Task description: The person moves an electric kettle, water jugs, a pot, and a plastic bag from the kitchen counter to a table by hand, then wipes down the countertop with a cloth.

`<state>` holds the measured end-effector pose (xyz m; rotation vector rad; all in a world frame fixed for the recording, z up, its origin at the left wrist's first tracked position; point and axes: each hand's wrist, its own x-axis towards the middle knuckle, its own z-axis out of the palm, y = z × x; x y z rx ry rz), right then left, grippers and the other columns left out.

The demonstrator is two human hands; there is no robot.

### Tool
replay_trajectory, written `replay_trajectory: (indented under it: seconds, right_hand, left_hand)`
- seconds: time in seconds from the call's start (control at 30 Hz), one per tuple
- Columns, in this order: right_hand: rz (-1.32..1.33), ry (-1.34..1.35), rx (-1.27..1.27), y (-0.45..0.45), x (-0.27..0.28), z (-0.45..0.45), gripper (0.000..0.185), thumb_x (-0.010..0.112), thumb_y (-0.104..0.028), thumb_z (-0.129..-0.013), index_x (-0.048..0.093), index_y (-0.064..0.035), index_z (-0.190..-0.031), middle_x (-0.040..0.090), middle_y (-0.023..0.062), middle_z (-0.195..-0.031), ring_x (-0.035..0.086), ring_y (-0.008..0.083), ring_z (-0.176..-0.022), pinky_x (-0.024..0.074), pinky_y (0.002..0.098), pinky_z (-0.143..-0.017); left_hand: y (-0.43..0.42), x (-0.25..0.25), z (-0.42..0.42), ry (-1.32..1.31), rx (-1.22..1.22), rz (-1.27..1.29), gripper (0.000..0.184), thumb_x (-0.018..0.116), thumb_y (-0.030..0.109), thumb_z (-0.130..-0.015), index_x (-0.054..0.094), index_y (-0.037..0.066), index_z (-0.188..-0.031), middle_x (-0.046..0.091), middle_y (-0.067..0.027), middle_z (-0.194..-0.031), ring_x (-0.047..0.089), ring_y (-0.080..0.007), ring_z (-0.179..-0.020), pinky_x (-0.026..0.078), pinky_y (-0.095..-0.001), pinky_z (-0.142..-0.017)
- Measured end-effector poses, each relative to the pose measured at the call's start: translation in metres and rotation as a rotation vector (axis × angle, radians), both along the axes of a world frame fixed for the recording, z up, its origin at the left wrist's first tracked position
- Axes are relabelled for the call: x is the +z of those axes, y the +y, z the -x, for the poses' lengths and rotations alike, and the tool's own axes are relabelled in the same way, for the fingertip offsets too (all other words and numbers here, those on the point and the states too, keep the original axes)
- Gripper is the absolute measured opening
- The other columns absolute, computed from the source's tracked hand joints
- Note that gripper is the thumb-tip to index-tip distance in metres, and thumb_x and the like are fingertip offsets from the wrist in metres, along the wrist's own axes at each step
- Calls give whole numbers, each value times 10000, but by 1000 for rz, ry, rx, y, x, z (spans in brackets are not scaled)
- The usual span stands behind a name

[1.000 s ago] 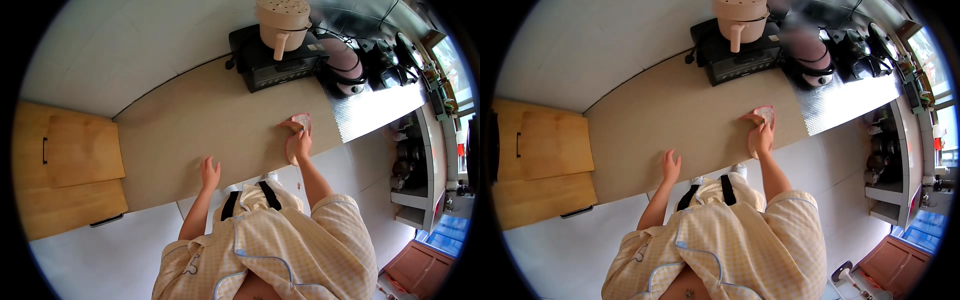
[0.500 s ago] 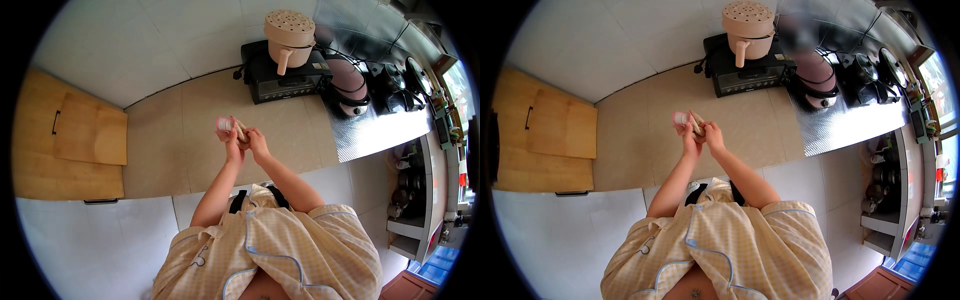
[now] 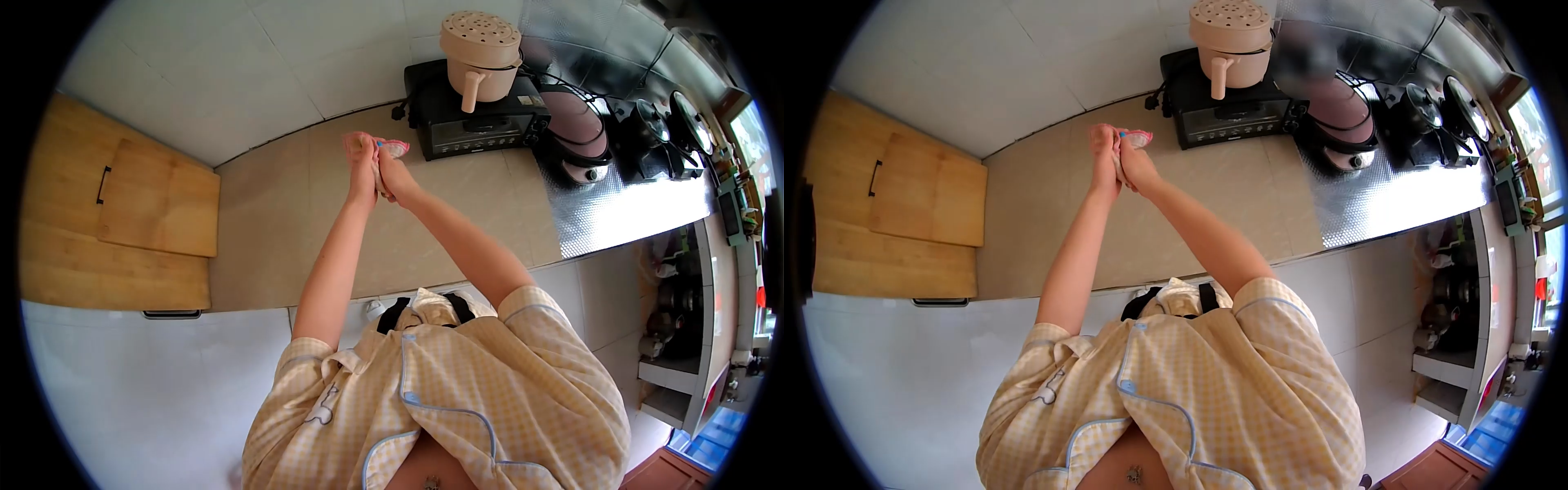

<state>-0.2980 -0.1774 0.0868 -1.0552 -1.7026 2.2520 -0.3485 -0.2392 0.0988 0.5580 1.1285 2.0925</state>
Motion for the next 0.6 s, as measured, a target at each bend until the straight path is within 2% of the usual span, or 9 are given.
replay_trajectory:
  seconds: [0.03, 0.07, 0.13, 0.17, 0.23, 0.27, 0.33, 0.43, 0.6]
  right_hand:
    - [-57, -23, 59, 5, -2, 8, 574, 255, -516, -844, 503, -25, -680, 513, 120, -532, 513, 216, -432, 384, 361, -391]
    - [-57, -21, 58, 7, -5, 14, 574, 255, -516, -844, 503, -25, -680, 513, 120, -532, 513, 216, -432, 384, 361, -391]
    - [-403, -4, 75, 7, 1, 20, 450, 298, -412, -854, 501, -10, -854, 563, 178, -631, 575, 295, -522, 454, 409, -477]
    - [-405, -3, 74, 5, 2, 21, 450, 298, -412, -854, 501, -10, -854, 563, 178, -631, 575, 295, -522, 454, 409, -477]
    - [-1085, 5, 178, 2, -1, 24, 308, 367, -268, -837, 466, -6, -967, 583, 222, -712, 595, 360, -620, 482, 442, -554]
    - [-1086, 8, 178, 1, -2, 27, 308, 367, -268, -837, 466, -6, -967, 583, 222, -712, 595, 360, -620, 482, 442, -554]
    - [-1330, -4, 174, -1, -10, 34, 432, 464, -264, -800, 438, 2, -1140, 589, 214, -740, 594, 337, -627, 481, 417, -538]
    - [-1178, -58, 222, -5, -9, 38, 462, 501, -230, -775, 415, 14, -1158, 586, 213, -753, 589, 351, -670, 482, 436, -544]
    - [-1304, -70, 308, -13, -5, 34, 355, 418, -227, -835, 467, 34, -1070, 584, 235, -750, 582, 400, -677, 484, 464, -581]
  left_hand:
    - [7, -3, 9, 20, 55, 116, 224, 546, 316, -844, 482, 110, -908, 499, 2, -882, 487, -99, -832, 398, -255, -746]
    - [12, -6, 16, 40, 110, 231, 210, 549, 320, -844, 478, 126, -880, 497, 9, -859, 483, -91, -816, 395, -255, -729]
    - [14, -10, 31, 10, 95, 221, 171, 555, 308, -844, 482, 158, -880, 497, 28, -841, 472, -77, -781, 391, -256, -704]
    - [13, -14, 37, 1, 83, 177, 154, 558, 294, -844, 484, 163, -876, 497, 38, -844, 465, -74, -763, 391, -256, -697]
    - [12, -11, 42, -5, 73, 132, 138, 560, 281, -845, 486, 168, -873, 497, 49, -848, 457, -70, -744, 392, -256, -690]
    - [12, -10, 44, -53, 128, 162, 139, 562, 265, -844, 489, 166, -909, 491, 59, -845, 443, -65, -729, 391, -256, -685]
    - [10, -4, 45, -102, 185, 195, 150, 563, 249, -844, 491, 163, -944, 486, 69, -841, 429, -59, -714, 391, -256, -680]
    - [9, 3, 47, -99, 278, 298, 238, 562, 235, -845, 477, 146, -1049, 510, 48, -959, 470, -74, -831, 399, -259, -757]
    - [4, 6, 54, -217, 286, 349, 324, 562, 217, -845, 447, 97, -1123, 443, -11, -1234, 441, -133, -1098, 371, -278, -897]
